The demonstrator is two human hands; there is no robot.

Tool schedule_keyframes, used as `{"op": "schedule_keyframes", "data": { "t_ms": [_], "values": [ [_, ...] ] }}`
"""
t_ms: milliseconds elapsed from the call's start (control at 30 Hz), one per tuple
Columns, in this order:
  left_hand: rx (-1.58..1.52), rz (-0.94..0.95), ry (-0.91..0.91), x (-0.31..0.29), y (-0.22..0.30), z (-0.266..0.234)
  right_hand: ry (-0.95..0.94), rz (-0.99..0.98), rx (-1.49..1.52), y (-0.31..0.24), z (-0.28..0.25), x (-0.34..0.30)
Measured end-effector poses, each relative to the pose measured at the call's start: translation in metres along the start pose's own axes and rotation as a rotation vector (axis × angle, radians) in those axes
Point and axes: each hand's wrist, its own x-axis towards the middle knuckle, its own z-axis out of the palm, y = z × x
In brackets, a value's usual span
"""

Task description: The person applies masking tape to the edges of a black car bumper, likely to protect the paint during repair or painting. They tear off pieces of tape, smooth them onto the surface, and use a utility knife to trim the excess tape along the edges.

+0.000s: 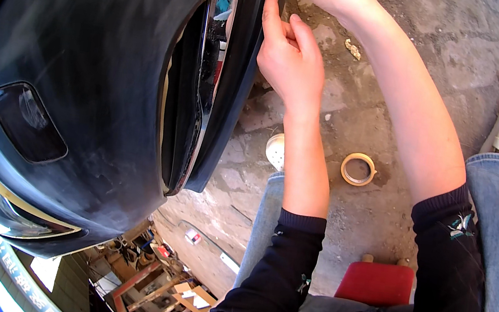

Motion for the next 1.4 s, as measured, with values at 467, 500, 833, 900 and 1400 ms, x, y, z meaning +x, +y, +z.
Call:
{"op": "schedule_keyframes", "data": {
  "t_ms": [467,500,833,900,1400],
  "values": [
    [0.039,-0.014,0.048,0.006,0.007,0.001,0.080,0.159,0.275,-0.005,0.011,-0.048],
    [0.058,0.004,0.046,0.007,0.006,0.002,0.081,0.135,0.254,-0.003,0.012,-0.048],
    [0.138,0.106,0.061,0.025,0.011,0.002,0.128,-0.073,-0.135,0.015,0.022,-0.071],
    [0.112,0.116,0.069,0.024,0.008,0.004,0.175,-0.038,0.000,0.016,0.025,-0.067],
    [0.018,-0.032,0.087,0.005,-0.005,0.007,0.280,-0.026,-0.474,-0.026,0.056,-0.086]
  ]
}}
